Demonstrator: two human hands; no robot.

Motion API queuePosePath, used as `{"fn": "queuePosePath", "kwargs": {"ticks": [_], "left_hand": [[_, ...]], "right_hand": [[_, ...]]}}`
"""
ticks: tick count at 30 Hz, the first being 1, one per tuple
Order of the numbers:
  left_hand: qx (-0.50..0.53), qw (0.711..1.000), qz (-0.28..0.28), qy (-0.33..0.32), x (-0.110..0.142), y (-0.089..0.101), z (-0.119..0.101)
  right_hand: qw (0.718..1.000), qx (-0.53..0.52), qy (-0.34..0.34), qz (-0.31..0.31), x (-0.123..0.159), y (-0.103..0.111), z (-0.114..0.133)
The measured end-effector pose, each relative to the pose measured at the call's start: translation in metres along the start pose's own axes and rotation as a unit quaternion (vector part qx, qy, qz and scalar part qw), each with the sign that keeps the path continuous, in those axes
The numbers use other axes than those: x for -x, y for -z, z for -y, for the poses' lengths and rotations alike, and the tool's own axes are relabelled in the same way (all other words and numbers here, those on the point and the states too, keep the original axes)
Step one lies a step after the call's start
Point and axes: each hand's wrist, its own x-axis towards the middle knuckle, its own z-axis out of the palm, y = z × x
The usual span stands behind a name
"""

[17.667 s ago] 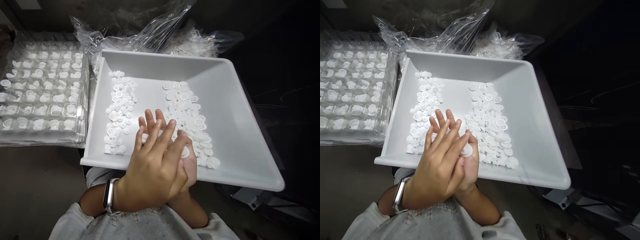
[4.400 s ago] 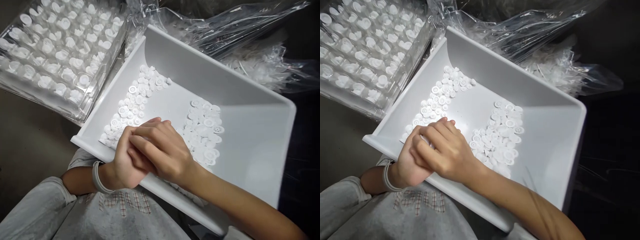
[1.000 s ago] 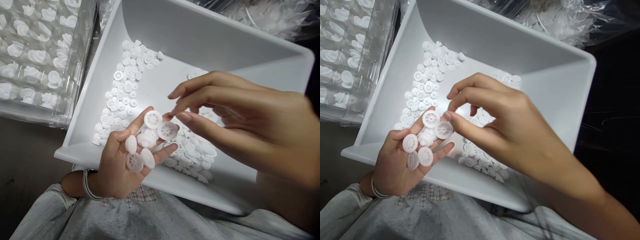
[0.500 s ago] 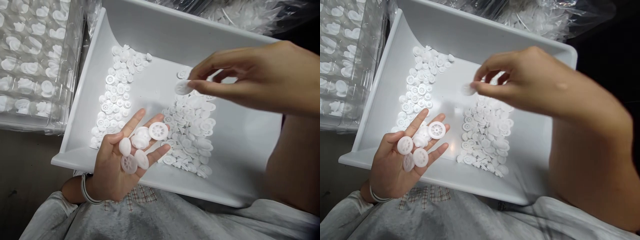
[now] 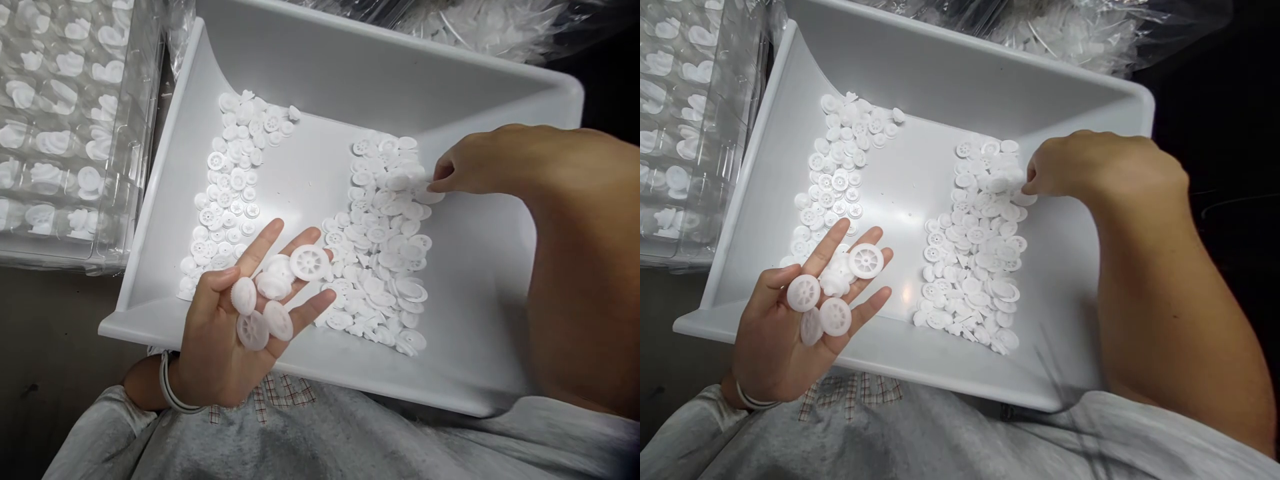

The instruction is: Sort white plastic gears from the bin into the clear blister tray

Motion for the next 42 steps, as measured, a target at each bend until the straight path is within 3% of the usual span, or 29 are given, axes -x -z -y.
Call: {"fn": "queuePosePath", "kwargs": {"ticks": [3, 6, 7, 9, 11, 18, 23, 28, 31, 35, 38, 42], "left_hand": [[-0.013, 1.000, -0.004, -0.004, 0.000, 0.000, 0.000], [-0.030, 1.000, -0.008, -0.003, 0.000, 0.000, 0.001], [-0.034, 0.999, -0.011, -0.004, -0.001, -0.001, 0.001], [-0.036, 0.999, -0.021, -0.008, -0.002, -0.002, 0.003], [-0.036, 0.999, -0.034, -0.015, -0.003, -0.002, 0.004], [-0.026, 0.999, -0.027, -0.001, -0.004, -0.003, 0.004], [-0.009, 1.000, -0.026, 0.010, -0.007, -0.005, 0.007], [-0.013, 0.999, -0.042, 0.020, -0.010, -0.005, 0.010], [-0.024, 0.998, -0.054, 0.015, -0.011, -0.003, 0.011], [-0.013, 0.999, -0.032, -0.018, -0.009, -0.001, 0.012], [-0.019, 0.999, -0.020, -0.027, -0.007, -0.001, 0.011], [-0.033, 0.999, -0.008, -0.022, -0.004, -0.001, 0.010]], "right_hand": [[0.996, 0.060, -0.009, 0.062, -0.005, 0.013, 0.031], [0.994, 0.026, 0.071, 0.083, 0.004, 0.020, 0.081], [0.989, -0.010, 0.126, 0.082, 0.012, 0.021, 0.098], [0.929, -0.153, 0.327, 0.085, 0.031, 0.021, 0.128], [0.892, -0.189, 0.401, 0.085, 0.051, 0.019, 0.147], [0.891, -0.116, 0.439, 0.010, 0.085, 0.016, 0.163], [0.903, -0.092, 0.420, -0.016, 0.094, 0.012, 0.176], [0.909, -0.155, 0.385, 0.037, 0.096, 0.012, 0.187], [0.913, -0.244, 0.317, 0.075, 0.092, 0.015, 0.186], [0.932, -0.298, 0.197, 0.067, 0.075, 0.020, 0.174], [0.924, -0.324, 0.151, 0.133, 0.062, 0.020, 0.167], [0.914, -0.325, 0.158, 0.186, 0.057, 0.017, 0.166]]}}
